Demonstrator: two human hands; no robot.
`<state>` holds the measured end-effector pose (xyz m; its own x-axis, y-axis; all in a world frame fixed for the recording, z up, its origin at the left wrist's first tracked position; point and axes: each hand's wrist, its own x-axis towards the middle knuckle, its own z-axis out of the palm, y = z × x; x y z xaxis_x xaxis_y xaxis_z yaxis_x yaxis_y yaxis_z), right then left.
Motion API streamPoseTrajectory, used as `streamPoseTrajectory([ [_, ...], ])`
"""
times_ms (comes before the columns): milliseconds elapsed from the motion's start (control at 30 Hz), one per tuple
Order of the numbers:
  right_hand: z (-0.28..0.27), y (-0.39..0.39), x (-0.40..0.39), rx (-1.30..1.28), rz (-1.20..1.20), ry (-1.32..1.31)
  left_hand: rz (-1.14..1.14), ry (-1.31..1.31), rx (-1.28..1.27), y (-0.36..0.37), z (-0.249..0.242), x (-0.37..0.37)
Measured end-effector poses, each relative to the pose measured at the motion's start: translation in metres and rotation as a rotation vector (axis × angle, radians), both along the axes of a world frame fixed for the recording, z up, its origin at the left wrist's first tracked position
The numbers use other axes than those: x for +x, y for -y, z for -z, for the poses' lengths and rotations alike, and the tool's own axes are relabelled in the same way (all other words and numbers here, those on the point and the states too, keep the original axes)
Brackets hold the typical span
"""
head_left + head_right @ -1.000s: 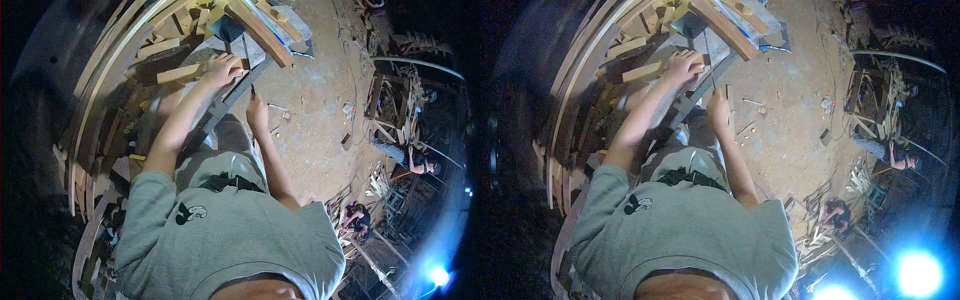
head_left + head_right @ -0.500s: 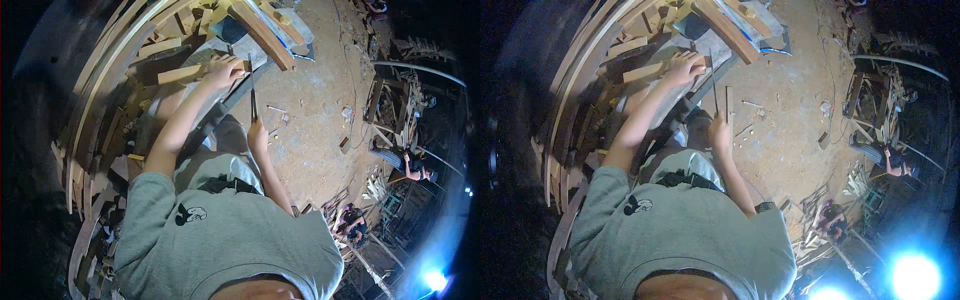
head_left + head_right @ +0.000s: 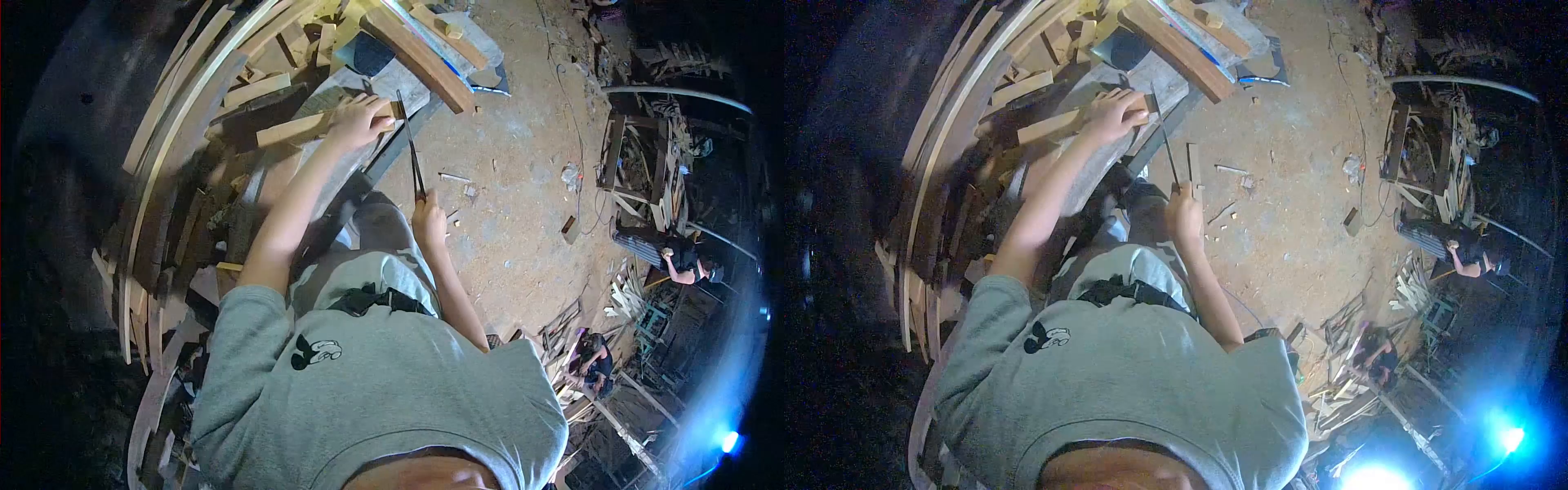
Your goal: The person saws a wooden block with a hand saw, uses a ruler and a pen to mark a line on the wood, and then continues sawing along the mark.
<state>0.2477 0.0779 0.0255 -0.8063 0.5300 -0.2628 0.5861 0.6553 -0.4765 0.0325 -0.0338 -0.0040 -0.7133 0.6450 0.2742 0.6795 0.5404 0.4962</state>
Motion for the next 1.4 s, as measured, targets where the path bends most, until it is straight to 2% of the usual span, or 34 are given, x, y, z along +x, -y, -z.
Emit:
streamPoseTrajectory([
  [267,0.012,0.002,0.005,0.006,-0.044,-0.009,0.021,0.03,0.0,0.0,0.002,0.0],
  [367,0.008,0.006,-0.013,0.003,0.007,0.014,0.029,0.018,0.02,0.001,0.003,-0.003],
  [433,0.013,0.002,-0.035,0.137,-0.136,0.05,0.046,0.018,0.05,0.001,0.003,-0.002],
  [467,0.015,0.002,-0.047,0.124,-0.089,0.047,0.045,0.033,0.047,0.001,0.002,-0.002],
  [633,0.011,0.011,-0.019,0.148,-0.067,0.093,0.02,0.057,0.028,-0.001,0.007,-0.003],
  [700,-0.001,0.007,-0.011,0.069,-0.058,0.083,0.016,0.054,0.061,0.0,0.009,-0.001],
  [867,0.013,-0.007,-0.059,0.111,-0.159,0.066,0.017,0.029,0.095,0.0,0.007,0.0],
  [1000,-0.003,0.003,-0.028,0.047,-0.106,0.074,0.023,0.076,0.017,0.001,0.003,-0.002],
  [1067,-0.011,0.006,-0.012,0.031,0.001,0.101,0.019,0.075,0.02,0.002,0.001,-0.002],
  [1167,-0.02,0.002,-0.038,-0.004,-0.048,0.056,0.034,0.069,0.028,0.001,0.005,-0.003],
  [1233,-0.004,-0.007,-0.053,0.031,-0.088,-0.005,0.036,0.064,0.036,0.0,0.007,-0.001],
  [1300,0.006,-0.012,-0.059,0.034,-0.134,0.057,-0.02,-0.065,0.061,-0.001,0.009,-0.001],
  [1400,-0.007,0.0,-0.014,0.006,-0.038,0.077,-0.014,0.007,0.089,0.0,0.006,0.0],
])
